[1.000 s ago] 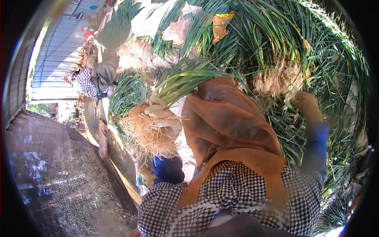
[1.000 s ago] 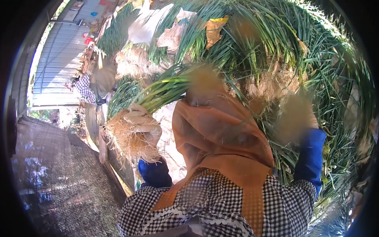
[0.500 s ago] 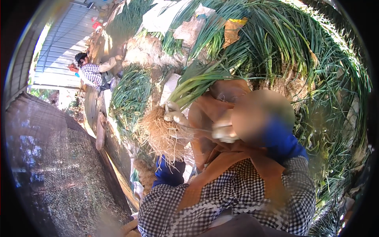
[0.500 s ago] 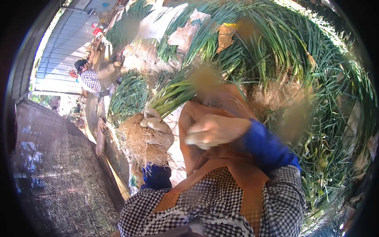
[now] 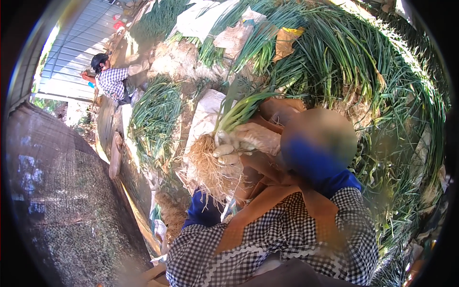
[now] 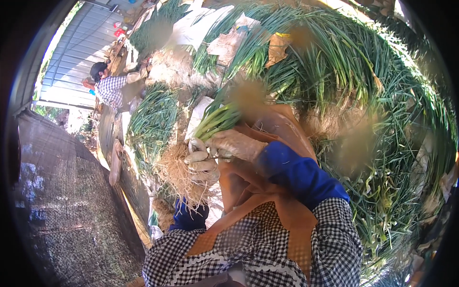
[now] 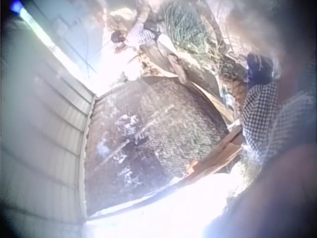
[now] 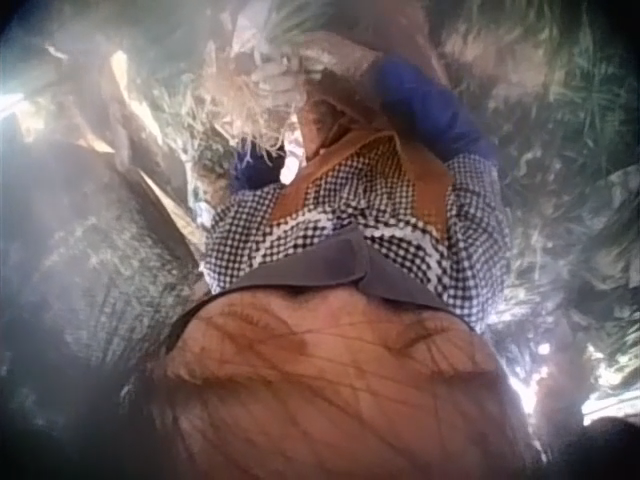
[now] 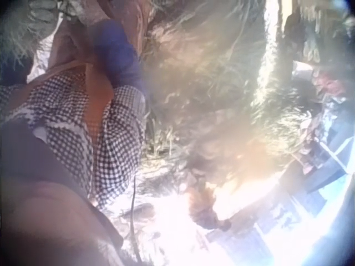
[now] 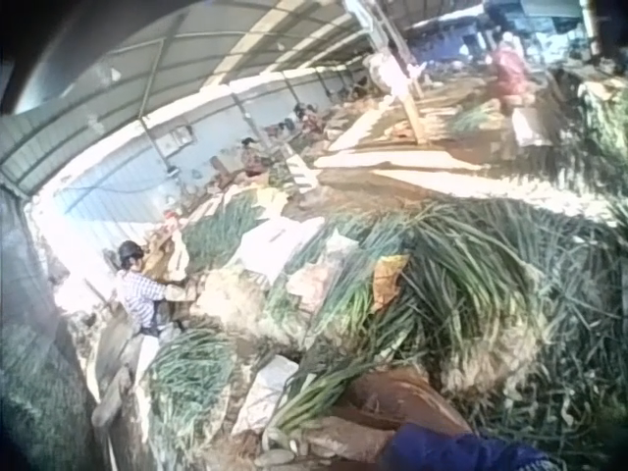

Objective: The person gathers handfuls of green plants from the ground, aligns them, and ties them into bundles with thin strips of material.

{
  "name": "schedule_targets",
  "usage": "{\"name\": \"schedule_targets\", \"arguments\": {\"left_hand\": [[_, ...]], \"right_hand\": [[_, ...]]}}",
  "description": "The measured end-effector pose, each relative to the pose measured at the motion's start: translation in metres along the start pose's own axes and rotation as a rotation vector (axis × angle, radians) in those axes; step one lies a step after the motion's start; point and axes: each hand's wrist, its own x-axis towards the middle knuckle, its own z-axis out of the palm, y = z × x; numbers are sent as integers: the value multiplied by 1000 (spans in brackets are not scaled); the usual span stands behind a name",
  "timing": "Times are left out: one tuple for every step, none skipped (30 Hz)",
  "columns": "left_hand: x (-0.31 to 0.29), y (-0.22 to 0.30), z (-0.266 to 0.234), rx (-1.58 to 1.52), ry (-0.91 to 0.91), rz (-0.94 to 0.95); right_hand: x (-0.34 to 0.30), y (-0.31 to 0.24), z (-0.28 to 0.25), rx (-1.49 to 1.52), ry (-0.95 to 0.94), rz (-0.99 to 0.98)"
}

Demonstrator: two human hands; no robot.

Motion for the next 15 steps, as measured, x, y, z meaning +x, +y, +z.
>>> {"name": "schedule_targets", "arguments": {"left_hand": [[1, 0, 2, -9, -8, -9], [-11, 3, 3, -8, -20, 24], [-10, 5, 7, 14, -31, 35], [-13, 8, 14, 38, -41, 56], [-21, 11, 21, 75, -44, 98], [-27, 16, 28, 112, -55, 135], [-33, 23, 35, 152, -74, 173], [-34, 34, 38, 181, -89, 194], [-49, 31, 49, 272, -69, 273], [-67, 31, 59, 347, -47, 351], [-81, 34, 68, 418, -34, 421], [-97, 39, 75, 482, -14, 490], [-101, 58, 60, 497, -18, 516], [-113, 53, 80, 607, 26, 574], [-118, 72, 65, 648, 11, 565]], "right_hand": [[-3, 0, -5, 52, -41, -31], [-11, -35, -4, 339, -90, 315], [-27, -40, -16, 452, -173, 14], [-52, -42, -39, 446, -107, 53], [-75, -41, -59, 451, -50, 95], [-100, -42, -80, 448, 14, 138], [-133, -31, -116, 373, 324, -12], [-158, -35, -138, 268, 640, -176], [-166, -26, -147, 306, 587, -145], [-172, -21, -153, 72, 634, -20], [-181, -28, -155, -191, 671, 95], [-185, -35, -155, -461, 689, 197], [-199, -54, -158, -785, 736, 297], [-198, -54, -161, -890, 703, 324], [-214, -62, -166, -1071, 726, 365]]}}
